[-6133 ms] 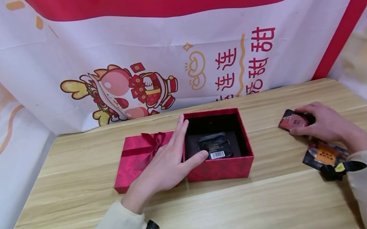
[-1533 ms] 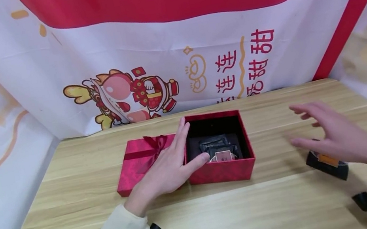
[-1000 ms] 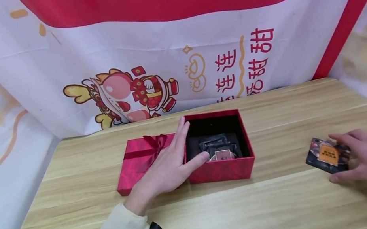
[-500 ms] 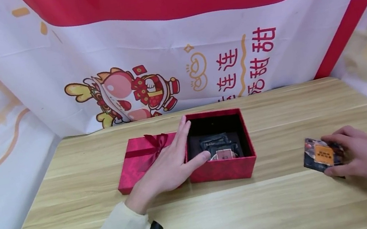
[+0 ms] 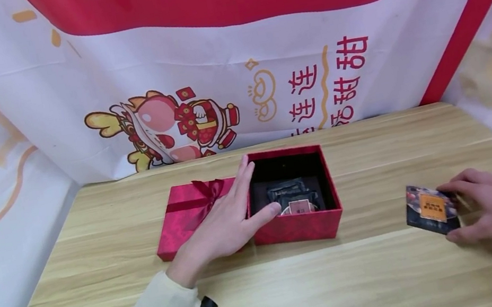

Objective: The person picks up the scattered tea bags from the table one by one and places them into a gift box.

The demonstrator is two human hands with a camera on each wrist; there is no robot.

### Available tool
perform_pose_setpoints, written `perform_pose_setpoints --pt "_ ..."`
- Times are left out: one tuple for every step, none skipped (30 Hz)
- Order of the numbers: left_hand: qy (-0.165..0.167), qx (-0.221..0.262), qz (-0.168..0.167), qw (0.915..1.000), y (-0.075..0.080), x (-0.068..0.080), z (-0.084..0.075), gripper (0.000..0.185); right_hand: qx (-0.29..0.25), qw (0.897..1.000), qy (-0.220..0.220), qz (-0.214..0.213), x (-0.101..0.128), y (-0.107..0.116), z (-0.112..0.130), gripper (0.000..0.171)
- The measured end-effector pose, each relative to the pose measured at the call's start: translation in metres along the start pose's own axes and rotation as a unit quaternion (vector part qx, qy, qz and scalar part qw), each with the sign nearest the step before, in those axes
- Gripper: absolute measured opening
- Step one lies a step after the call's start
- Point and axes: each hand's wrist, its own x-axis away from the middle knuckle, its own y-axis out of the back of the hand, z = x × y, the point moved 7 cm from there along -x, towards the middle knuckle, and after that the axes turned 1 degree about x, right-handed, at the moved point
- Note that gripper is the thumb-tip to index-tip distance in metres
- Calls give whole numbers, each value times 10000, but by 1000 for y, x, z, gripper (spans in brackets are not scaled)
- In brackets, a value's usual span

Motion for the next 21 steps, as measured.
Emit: perform_pose_setpoints --pt "6 -2 5 10000 0 0 0 102 50 9999 53 -69 0 0 1 97" --pt "6 -1 4 10000 0 0 0 102 107 9998 98 -134 1 1 2 96" --pt "9 -2 7 10000 0 0 0 102 156 9997 116 -175 1 1 3 95" --pt "9 0 9 10000 -1 0 0 102 181 9996 114 -164 1 1 3 96" --pt "11 2 8 10000 -1 0 1 102 185 9997 87 -111 1 1 3 99" --pt "13 5 8 10000 -1 0 1 102 197 9998 69 -64 1 1 3 101" --pt "11 11 7 10000 -1 0 1 102 206 9998 39 -6 2 1 2 104" --pt "13 15 7 10000 -1 0 1 102 217 9998 8 50 2 1 2 106" --pt "20 19 11 10000 -1 0 1 102 219 9997 -15 104 3 1 1 107" --pt "23 23 12 10000 0 1 1 102 221 9996 -33 148 3 1 1 107" --pt "25 28 12 10000 0 1 1 102 233 9996 -27 146 3 1 0 105" --pt "26 27 13 10000 0 1 1 102 266 9996 0 119 4 1 0 104" --pt "24 21 10 10000 0 1 1 102 275 9996 28 82 4 2 0 102" --pt "19 11 5 10000 0 1 1 102 287 9996 60 44 4 2 1 99" --pt "12 4 2 10000 0 1 1 102 301 9995 57 30 4 1 0 98" --pt "5 -2 -2 10000 0 1 0 102 308 9995 81 3 4 1 0 96" --pt "-4 -7 -4 10000 0 1 0 102 329 9994 91 -30 3 1 0 95" --pt "-7 -14 -3 10000 0 1 0 102 346 9993 96 -52 3 0 0 95" --pt "-15 -13 -5 10000 0 0 0 102 361 9993 95 -88 3 0 1 94" --pt "-19 -10 -3 10000 0 0 0 102 379 9992 88 -116 2 -1 1 94" --pt "-23 -7 -3 10000 -1 0 0 102 404 9990 84 -157 2 -1 2 94"
